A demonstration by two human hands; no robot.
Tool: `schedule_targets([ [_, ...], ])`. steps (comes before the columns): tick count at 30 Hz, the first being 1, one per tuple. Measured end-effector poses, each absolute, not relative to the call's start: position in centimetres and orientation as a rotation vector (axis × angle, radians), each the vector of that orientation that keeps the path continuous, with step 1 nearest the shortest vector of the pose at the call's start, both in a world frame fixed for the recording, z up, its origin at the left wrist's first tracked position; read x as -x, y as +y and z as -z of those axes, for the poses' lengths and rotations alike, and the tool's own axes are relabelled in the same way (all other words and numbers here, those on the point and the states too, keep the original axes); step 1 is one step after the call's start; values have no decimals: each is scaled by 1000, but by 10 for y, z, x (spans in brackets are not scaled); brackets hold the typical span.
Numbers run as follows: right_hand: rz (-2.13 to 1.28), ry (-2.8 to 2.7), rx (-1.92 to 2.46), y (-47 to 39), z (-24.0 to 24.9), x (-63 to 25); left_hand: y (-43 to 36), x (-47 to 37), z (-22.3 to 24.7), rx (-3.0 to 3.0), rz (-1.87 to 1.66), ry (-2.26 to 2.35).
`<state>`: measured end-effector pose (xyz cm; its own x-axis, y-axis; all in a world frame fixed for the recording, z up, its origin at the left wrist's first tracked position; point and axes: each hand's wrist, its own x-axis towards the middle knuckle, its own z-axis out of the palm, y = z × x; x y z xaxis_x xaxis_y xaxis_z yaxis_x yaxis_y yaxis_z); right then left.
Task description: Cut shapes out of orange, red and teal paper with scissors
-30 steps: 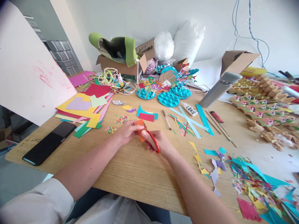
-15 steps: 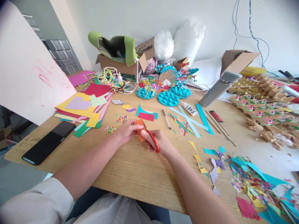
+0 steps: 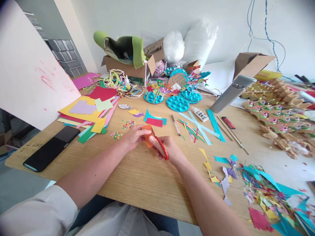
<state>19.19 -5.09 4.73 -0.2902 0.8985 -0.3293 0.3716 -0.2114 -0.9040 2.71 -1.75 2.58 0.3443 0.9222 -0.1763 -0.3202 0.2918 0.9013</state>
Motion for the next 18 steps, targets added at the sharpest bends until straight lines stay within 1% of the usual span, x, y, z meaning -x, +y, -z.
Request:
schedule_targets([
  [18,-1522,-1586,1507,-53,-52,-189,-16,-28,-25,-902,-953,797],
])
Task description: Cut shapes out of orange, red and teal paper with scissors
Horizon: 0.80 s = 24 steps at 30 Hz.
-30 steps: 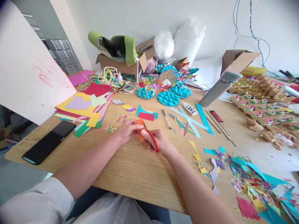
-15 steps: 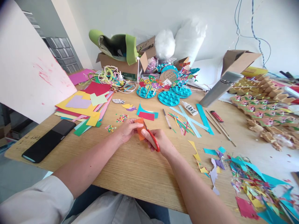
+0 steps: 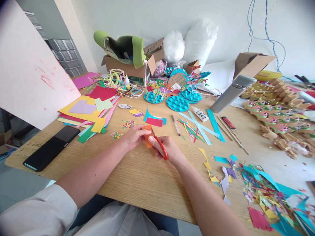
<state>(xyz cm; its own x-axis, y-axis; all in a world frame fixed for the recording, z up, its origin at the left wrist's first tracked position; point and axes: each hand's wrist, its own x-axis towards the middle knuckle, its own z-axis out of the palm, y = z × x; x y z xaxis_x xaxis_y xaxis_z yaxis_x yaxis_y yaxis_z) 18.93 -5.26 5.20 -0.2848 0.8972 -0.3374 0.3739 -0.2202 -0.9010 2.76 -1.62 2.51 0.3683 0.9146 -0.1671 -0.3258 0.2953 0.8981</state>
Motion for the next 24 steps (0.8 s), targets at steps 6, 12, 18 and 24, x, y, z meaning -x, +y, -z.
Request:
schedule_targets([
  [6,-1507,-1579,1526,-53,-51,-190,-16,-27,-25,-896,-947,811],
  [12,-1495,-1575,1544,-52,-50,-190,-16,-27,-23,-878,-958,811],
  [18,-1493,-1580,1553,-52,-51,-189,-16,-27,-23,-863,-987,820],
  [24,-1507,-1583,1533,-54,-55,-188,-16,-26,-22,-895,-945,797],
])
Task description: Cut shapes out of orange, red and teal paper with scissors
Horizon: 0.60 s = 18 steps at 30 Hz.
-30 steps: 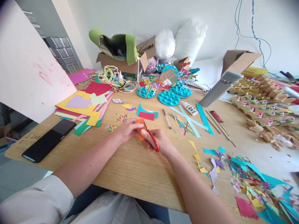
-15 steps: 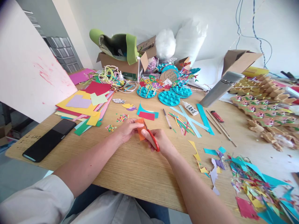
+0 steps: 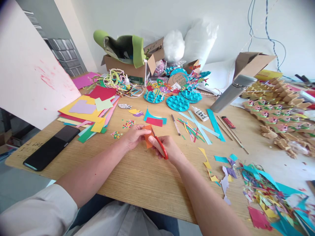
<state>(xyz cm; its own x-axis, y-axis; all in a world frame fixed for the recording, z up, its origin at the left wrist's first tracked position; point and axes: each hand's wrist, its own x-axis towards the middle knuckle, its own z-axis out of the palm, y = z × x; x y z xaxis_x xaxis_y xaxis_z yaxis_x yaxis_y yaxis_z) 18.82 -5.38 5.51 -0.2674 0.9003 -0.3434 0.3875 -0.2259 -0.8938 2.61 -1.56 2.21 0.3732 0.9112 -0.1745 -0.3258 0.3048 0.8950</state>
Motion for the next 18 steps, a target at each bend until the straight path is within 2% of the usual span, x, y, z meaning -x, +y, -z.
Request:
schedule_targets([
  [18,-1503,-1616,1504,-54,-54,-189,-16,-26,-23,-893,-926,796],
])
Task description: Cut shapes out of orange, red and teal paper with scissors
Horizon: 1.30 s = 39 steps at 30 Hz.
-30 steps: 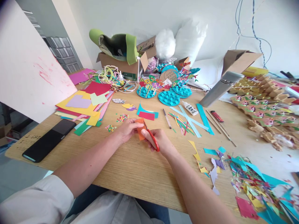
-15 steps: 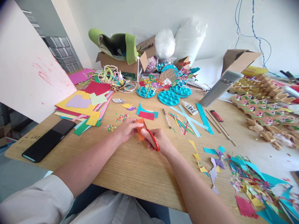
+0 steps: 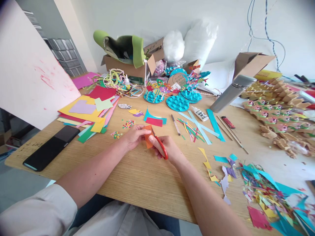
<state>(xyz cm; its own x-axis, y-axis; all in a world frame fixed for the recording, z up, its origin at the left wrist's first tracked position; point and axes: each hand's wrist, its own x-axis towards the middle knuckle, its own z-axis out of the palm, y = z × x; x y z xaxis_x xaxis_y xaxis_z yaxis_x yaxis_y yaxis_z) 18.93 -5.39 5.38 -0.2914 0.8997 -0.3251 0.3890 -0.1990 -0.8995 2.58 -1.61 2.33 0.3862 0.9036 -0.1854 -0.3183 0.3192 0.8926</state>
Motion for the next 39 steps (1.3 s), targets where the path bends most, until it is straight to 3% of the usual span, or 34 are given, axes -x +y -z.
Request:
schedule_targets([
  [39,-1486,-1572,1550,-54,-53,-188,-17,-27,-23,-867,-946,813],
])
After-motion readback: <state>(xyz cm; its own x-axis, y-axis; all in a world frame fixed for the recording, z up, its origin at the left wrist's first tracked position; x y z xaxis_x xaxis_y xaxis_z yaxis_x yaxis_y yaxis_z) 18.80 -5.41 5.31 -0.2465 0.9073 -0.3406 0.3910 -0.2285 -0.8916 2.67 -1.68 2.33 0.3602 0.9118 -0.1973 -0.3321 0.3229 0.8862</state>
